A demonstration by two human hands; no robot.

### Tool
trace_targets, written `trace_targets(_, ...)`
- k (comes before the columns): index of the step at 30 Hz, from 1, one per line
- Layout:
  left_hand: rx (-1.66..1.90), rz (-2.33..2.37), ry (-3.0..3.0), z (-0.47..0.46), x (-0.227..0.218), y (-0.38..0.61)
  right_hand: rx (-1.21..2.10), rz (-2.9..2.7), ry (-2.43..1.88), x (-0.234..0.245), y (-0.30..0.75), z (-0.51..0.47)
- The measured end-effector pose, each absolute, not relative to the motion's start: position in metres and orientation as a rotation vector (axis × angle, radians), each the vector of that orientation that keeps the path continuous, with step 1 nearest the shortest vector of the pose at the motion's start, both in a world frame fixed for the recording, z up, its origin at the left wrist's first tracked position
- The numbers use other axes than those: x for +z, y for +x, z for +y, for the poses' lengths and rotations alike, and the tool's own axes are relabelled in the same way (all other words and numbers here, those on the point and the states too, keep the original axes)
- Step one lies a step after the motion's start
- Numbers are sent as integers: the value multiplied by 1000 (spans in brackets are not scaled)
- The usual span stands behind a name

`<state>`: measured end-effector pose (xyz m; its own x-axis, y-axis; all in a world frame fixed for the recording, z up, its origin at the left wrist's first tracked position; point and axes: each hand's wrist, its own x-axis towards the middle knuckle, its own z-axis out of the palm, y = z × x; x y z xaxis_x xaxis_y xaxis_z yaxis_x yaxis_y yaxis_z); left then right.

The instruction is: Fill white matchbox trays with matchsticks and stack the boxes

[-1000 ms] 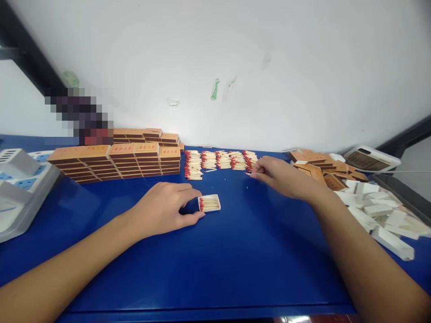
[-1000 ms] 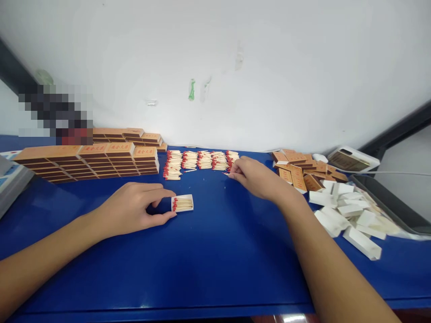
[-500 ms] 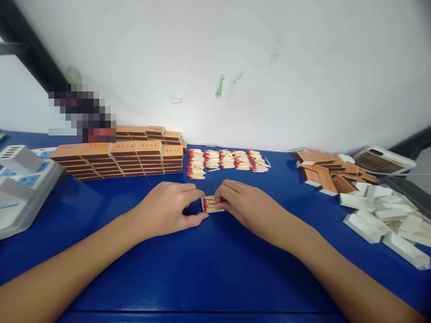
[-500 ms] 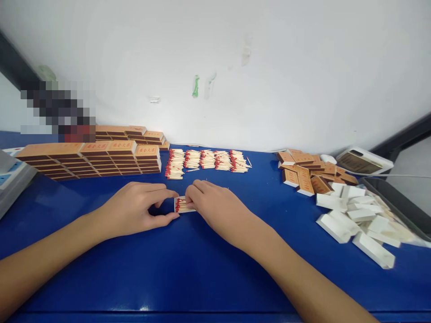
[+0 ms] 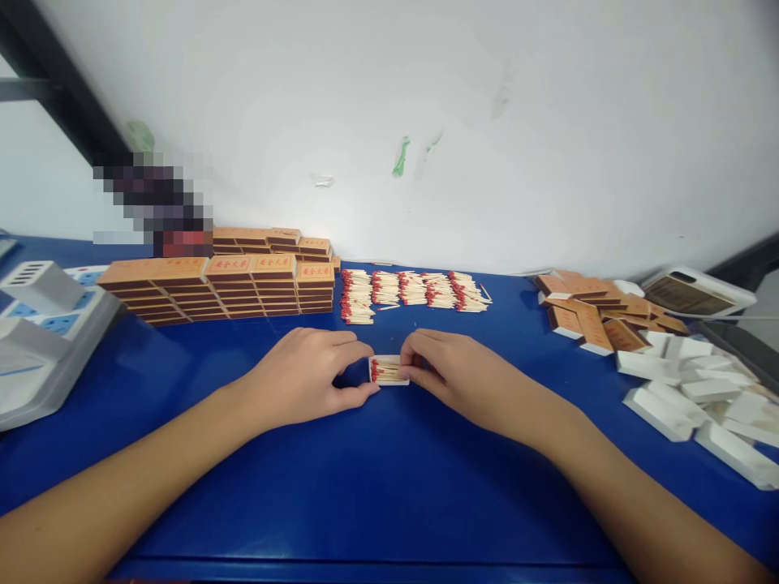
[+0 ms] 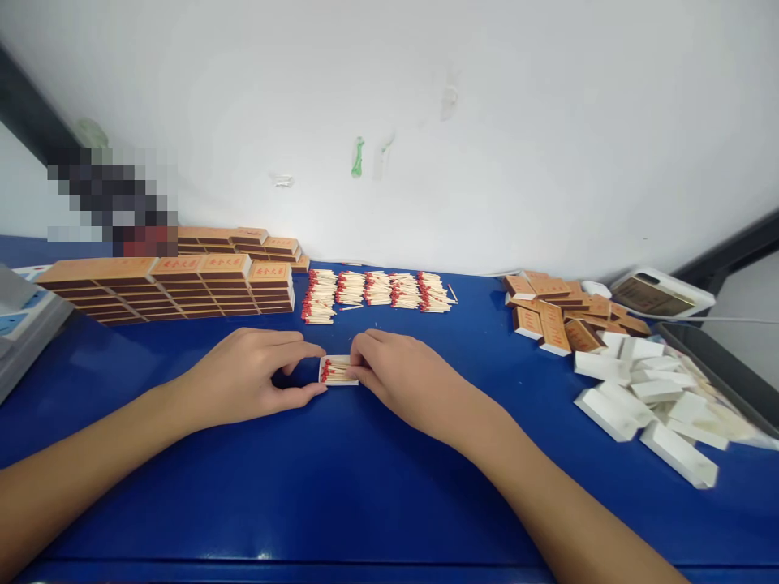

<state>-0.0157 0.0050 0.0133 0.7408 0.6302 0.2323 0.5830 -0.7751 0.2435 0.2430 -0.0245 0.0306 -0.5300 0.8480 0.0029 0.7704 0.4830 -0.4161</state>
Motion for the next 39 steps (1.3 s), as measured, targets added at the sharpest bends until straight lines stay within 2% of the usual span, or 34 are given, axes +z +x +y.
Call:
trace_targets(13,488,961,2794,4,13,-16,468,-2435,-1326,27,246,-17)
trace_targets(18,538,961,2789,4,15,-17,146,-2299,-1609,30,301,17)
trace_targets(21,543,970,2793,5,13,-18,65,-2241,-1763,28,337,34)
trace_targets(32,503,994,2791,6,14,-18,317,-2210,-1850,9,366,50)
trace_targets(39,472,1009,2768,8,13,-18,258,-2220,-1861,17,364,45)
